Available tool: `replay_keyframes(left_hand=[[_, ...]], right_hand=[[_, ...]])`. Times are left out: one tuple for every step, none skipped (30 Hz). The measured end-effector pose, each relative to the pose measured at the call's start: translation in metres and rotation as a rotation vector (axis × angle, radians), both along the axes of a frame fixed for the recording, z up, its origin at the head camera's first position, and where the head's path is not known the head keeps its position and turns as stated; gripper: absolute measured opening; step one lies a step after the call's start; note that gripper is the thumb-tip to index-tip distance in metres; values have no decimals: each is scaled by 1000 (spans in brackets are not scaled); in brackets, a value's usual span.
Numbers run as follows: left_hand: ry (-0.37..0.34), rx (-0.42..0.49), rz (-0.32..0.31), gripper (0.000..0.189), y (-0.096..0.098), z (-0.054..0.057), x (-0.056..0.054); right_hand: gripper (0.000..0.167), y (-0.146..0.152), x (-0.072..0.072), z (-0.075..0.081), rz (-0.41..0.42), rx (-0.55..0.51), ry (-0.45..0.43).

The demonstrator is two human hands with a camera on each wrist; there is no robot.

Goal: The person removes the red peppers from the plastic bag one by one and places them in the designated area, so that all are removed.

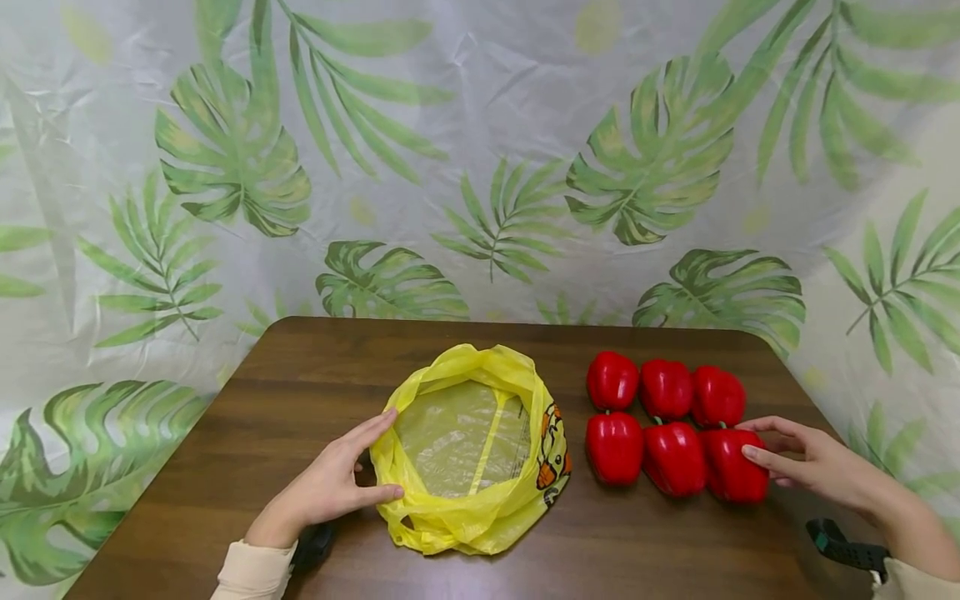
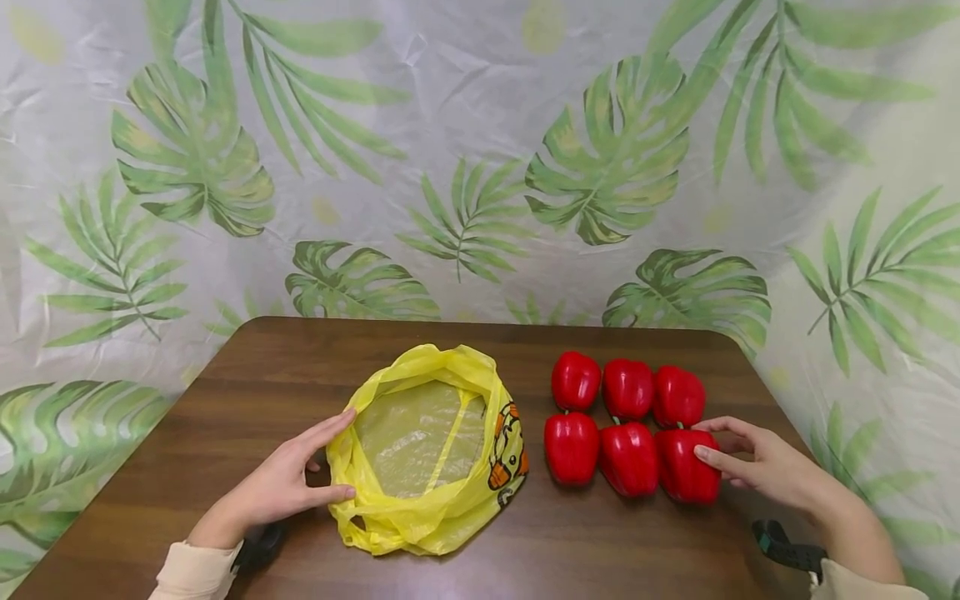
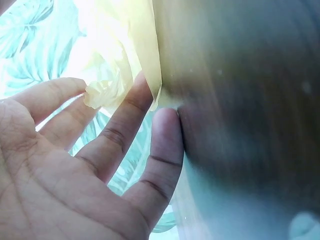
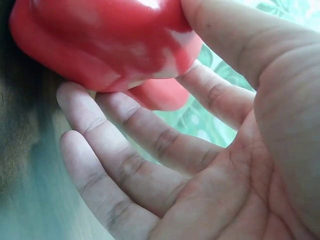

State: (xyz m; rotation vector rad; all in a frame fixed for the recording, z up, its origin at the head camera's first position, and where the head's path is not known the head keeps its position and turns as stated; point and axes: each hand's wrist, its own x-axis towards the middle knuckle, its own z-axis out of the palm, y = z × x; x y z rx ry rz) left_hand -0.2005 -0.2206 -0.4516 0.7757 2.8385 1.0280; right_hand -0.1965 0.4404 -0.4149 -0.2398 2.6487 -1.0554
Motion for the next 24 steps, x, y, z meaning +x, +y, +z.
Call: replay_keyframes(left_hand=[[6,3,-1,100,0,0,0],[12,7,-3,99,1,1,-1],[20,11,-4,99,1,1,-1],[28,14,-5,98,1,1,-1],[36,17,-6,97,1,1,-1],[44,18,-8,97,1,1,-1],[52,20,-9,96,1,1,-1],[59,22,-11,96,1,1,-1],[67,23,-13,95,1,1,-1],[74,25,-14,94,1,1,0],[80,25,-15,94,1,2,0],[88,25,-15,93,1,2,1],[96,26,-13,93,1,2,1],[105,25,-9,92,0,3,2],[114,25,-6,92,0,4,2],[124,27,-2,92,0,5,2],[132,29,4,92,0,6,2],[139,32,10,92,0,8,3],[144,36,17,93,0,9,3],[149,39,25,93,-1,11,3],[153,41,33,94,-1,13,4],[157,43,43,94,-1,16,4],[162,41,55,95,-2,18,5],[172,39,68,95,-2,21,6]], right_hand=[[52,1,0,1,0,0,5],[52,1,0,1,-1,-2,8],[51,2,0,1,-2,-3,10],[51,2,0,2,-3,0,10],[52,3,1,2,-6,2,8],[52,3,1,2,-10,8,7],[52,3,2,2,-12,16,6],[52,2,3,3,-14,25,5],[53,2,4,3,-17,34,7],[53,2,5,3,-19,43,8],[53,1,5,4,-21,50,12],[54,0,6,4,-21,54,16],[54,0,6,4,-20,59,20],[54,-1,6,5,-18,63,24],[54,-2,6,5,-20,66,26],[54,-3,5,6,-21,69,27],[54,-3,4,7,-18,72,34],[53,-3,4,8,-14,76,38],[53,-3,3,9,-12,81,42],[52,-2,3,10,-10,87,47],[52,-2,3,11,-15,92,52],[51,-2,3,13,-14,100,65],[51,-2,3,14,-17,113,80],[51,-3,4,16,-25,126,95]])
